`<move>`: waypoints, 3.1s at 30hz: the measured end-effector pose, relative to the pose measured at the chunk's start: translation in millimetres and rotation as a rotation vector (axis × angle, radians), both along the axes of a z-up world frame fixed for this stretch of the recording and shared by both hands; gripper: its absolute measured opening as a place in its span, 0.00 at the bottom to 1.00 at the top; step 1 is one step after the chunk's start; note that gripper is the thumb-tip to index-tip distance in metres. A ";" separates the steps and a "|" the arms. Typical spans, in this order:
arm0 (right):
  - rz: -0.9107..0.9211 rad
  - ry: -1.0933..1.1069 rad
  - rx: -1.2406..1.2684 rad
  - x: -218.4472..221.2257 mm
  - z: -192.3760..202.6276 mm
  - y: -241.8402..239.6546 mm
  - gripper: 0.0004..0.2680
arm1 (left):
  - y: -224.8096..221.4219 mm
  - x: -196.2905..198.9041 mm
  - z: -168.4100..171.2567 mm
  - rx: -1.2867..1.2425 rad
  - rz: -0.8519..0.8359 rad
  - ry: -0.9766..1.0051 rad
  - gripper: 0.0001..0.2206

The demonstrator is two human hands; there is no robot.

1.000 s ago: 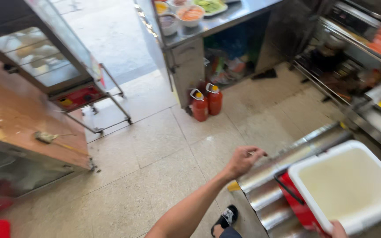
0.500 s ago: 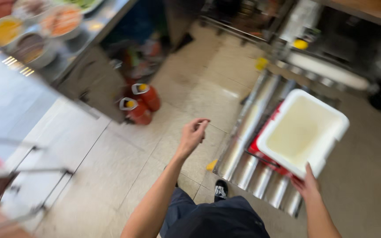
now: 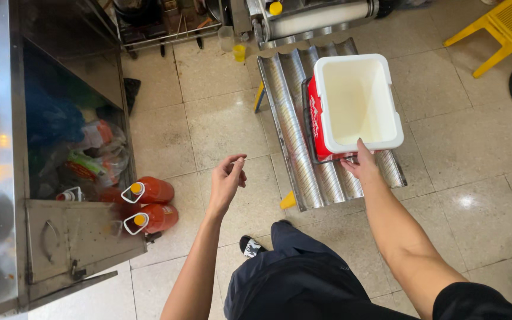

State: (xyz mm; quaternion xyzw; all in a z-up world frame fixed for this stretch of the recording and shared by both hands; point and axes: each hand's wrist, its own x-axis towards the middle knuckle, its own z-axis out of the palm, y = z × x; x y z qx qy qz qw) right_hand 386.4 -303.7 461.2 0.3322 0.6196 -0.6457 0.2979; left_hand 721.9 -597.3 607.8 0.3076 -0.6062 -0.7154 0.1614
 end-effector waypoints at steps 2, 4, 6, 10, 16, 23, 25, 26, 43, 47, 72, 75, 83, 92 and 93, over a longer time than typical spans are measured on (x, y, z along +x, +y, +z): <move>-0.029 0.003 -0.009 0.4 -0.3 -7.1 0.24 | -12.4 -2.1 -5.4 0.013 -0.024 -0.001 0.15; -0.044 -0.038 -0.066 -2.8 -3.6 -16.6 0.25 | -24.6 -9.9 -10.4 0.024 -0.048 -0.009 0.15; -0.060 -0.035 -0.079 -4.9 -8.7 -23.4 0.24 | -37.2 -19.9 -14.1 0.037 -0.093 -0.029 0.15; -0.066 0.028 0.051 -12.6 -22.8 -37.9 0.19 | -67.4 -50.6 -22.1 0.041 -0.147 -0.047 0.15; -0.186 0.177 0.140 -31.9 -12.2 -23.0 0.16 | -119.1 -115.0 -26.9 -0.002 -0.251 -0.160 0.16; 0.276 0.355 0.516 -110.2 62.9 -22.4 0.23 | -155.2 -239.0 -56.1 -0.155 -0.443 -0.265 0.26; 0.384 0.400 0.608 -140.3 72.3 -29.9 0.25 | -153.8 -276.2 -84.7 -0.193 -0.435 -0.275 0.30; 0.428 0.409 0.625 -152.7 73.2 -36.9 0.26 | -151.6 -291.1 -100.1 -0.151 -0.456 -0.281 0.31; 0.612 0.714 0.804 -358.5 21.9 -97.2 0.21 | -116.3 -396.7 -92.0 0.150 -0.454 -0.297 0.35; 0.732 0.709 0.839 -398.0 9.9 -102.8 0.23 | -109.1 -414.1 -76.1 0.132 -0.509 -0.401 0.40; 1.152 1.070 0.470 -312.4 80.1 -485.1 0.16 | -429.9 -344.8 -62.6 0.100 -0.120 -0.010 0.21; 1.337 0.985 0.257 -270.2 89.3 -596.9 0.16 | -496.4 -325.0 -63.0 0.051 -0.015 0.073 0.19; 1.420 0.915 0.078 -214.1 132.1 -858.7 0.15 | -678.2 -276.1 -5.4 -0.018 0.236 0.165 0.15; 1.498 0.812 -0.298 -182.3 161.5 -1043.2 0.10 | -781.4 -257.2 35.8 -0.272 0.639 0.274 0.12; 1.546 0.793 -0.321 -169.9 162.7 -1060.4 0.10 | -786.4 -248.5 40.6 -0.272 0.651 0.264 0.12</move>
